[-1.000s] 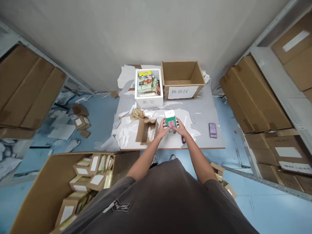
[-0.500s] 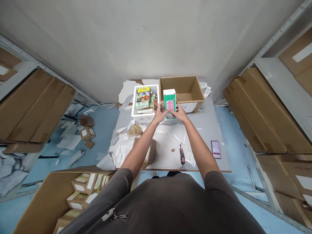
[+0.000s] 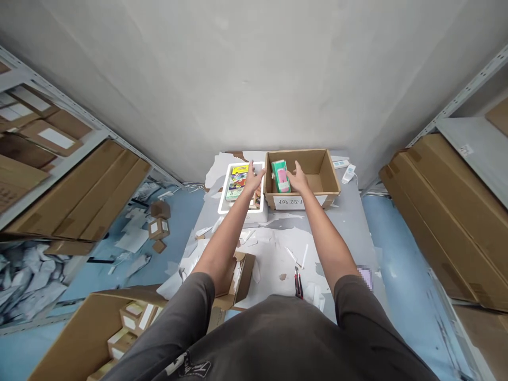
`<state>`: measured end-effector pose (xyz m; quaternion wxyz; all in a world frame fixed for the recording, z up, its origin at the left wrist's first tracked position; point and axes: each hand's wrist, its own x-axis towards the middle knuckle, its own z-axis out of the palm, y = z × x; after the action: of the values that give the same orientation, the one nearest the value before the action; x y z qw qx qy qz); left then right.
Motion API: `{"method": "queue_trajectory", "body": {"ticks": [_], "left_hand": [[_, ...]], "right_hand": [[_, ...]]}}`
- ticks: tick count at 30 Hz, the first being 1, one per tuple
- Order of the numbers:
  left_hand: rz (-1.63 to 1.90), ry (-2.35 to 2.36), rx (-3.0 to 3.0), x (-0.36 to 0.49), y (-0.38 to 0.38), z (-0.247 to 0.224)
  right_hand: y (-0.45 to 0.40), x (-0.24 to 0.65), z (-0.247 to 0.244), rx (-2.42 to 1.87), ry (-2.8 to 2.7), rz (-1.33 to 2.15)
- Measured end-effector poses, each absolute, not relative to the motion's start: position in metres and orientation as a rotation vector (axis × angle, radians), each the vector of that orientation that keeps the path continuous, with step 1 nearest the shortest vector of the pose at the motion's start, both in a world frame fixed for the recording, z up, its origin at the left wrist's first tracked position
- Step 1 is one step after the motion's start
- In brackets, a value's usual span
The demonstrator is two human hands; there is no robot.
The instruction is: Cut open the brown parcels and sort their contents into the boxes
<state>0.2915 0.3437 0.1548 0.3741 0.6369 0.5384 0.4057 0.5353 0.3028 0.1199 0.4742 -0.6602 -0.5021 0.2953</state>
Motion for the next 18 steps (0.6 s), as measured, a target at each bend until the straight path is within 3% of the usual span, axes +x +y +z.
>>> {"method": "queue_trajectory", "body": {"ticks": [10, 18], "left_hand": [[1.153, 1.356, 1.641, 0.187, 0.277, 0.142], [1.017, 1.355, 1.688, 0.05, 0.173, 0.125]], "right_hand": [[0.241, 0.482, 0.124, -1.483, -1.394, 0.651], [0.136, 0.385, 0.134, -1.476, -1.606, 0.592]]}}
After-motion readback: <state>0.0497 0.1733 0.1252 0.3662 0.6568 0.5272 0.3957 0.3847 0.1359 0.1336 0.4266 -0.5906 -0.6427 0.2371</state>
